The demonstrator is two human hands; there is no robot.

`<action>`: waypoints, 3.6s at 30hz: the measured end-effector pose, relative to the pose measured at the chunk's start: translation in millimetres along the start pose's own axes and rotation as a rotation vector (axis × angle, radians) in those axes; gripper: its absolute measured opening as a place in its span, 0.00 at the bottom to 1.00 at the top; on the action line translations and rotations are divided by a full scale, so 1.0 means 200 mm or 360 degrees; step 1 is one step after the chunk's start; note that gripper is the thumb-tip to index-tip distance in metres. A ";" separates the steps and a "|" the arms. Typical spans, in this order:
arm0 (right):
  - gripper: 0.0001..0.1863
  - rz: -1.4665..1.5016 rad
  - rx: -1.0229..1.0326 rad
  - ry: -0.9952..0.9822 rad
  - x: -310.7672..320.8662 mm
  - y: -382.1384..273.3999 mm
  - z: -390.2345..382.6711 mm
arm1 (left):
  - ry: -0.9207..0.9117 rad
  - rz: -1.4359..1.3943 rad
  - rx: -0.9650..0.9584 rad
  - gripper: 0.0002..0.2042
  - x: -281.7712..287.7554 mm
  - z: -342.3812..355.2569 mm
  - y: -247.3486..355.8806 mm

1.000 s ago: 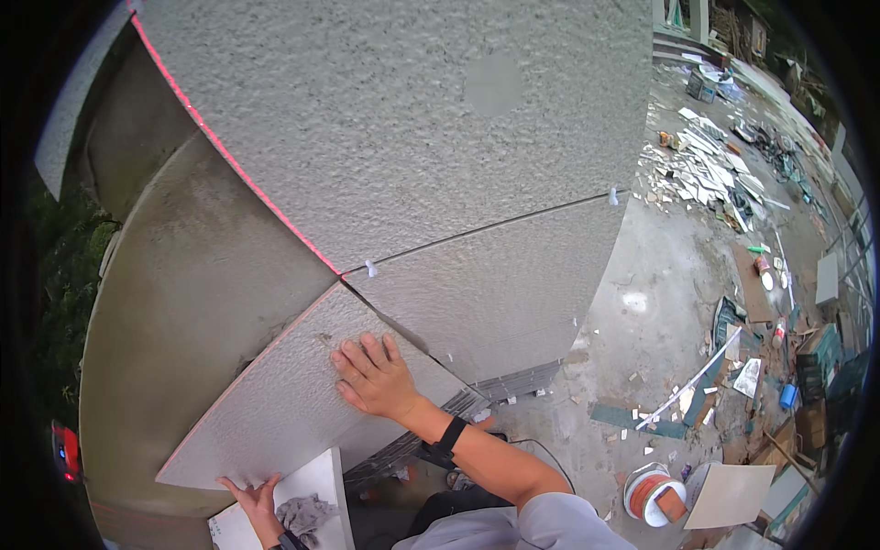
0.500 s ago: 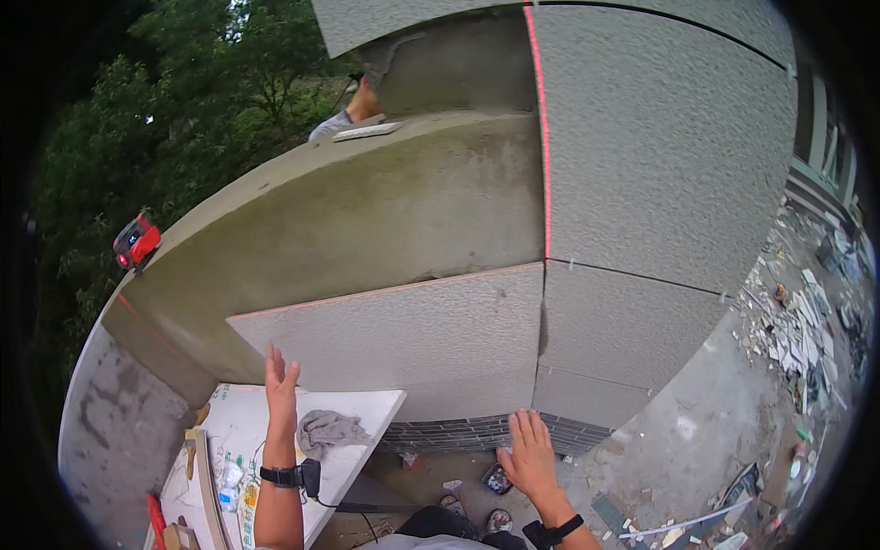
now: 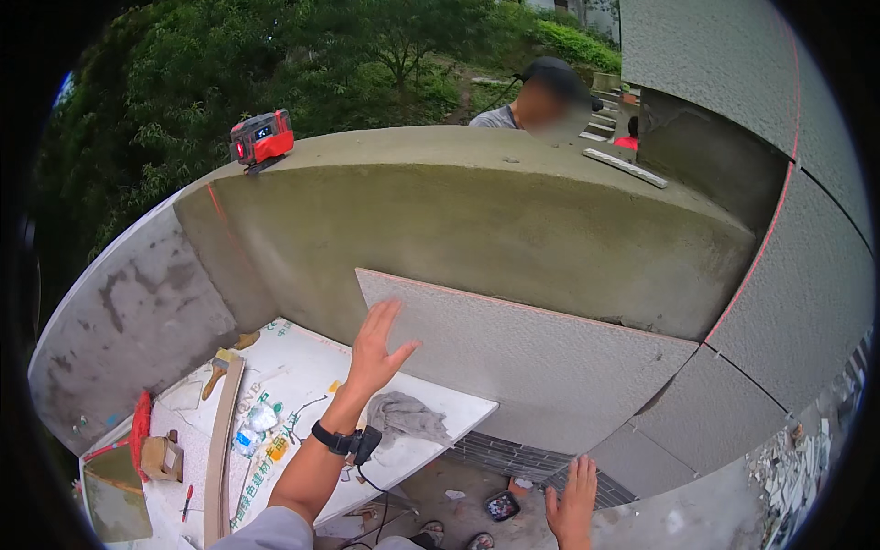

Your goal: Apply mortar to a tile and fix it to an exterior wall using a laser level.

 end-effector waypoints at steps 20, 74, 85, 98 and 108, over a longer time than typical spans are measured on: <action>0.14 0.0044 -0.0496 -0.0677 -0.37 0.03 -0.50 | -0.1120 -0.0305 0.0460 0.28 -0.17 -0.44 -0.29; 0.12 -0.0026 -0.0419 -0.1427 -4.53 1.26 -1.69 | -0.1735 -0.0043 0.1416 0.18 -1.54 -3.58 -0.89; 0.06 0.0351 -0.0948 -0.0932 -3.81 1.38 -1.55 | -0.1700 -0.0204 0.1353 0.17 -1.56 -3.72 -0.71; 0.07 0.2151 -0.1242 -0.0902 -2.51 0.66 -1.45 | -0.0982 -0.1190 0.2201 0.10 -1.67 -3.75 -0.49; 0.09 0.2218 -0.1181 -0.0550 -0.73 0.29 -0.97 | -0.0972 -0.0915 0.1070 0.14 -1.28 -1.88 0.85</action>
Point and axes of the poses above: each hand's wrist, its own z-axis towards the middle knuckle, its own x-axis out of the back of the hand, y = z × x, the point moved 10 cm from there along z, towards the middle knuckle, and after that the axes turned 8 degrees about -z, right-handed, at the moved point
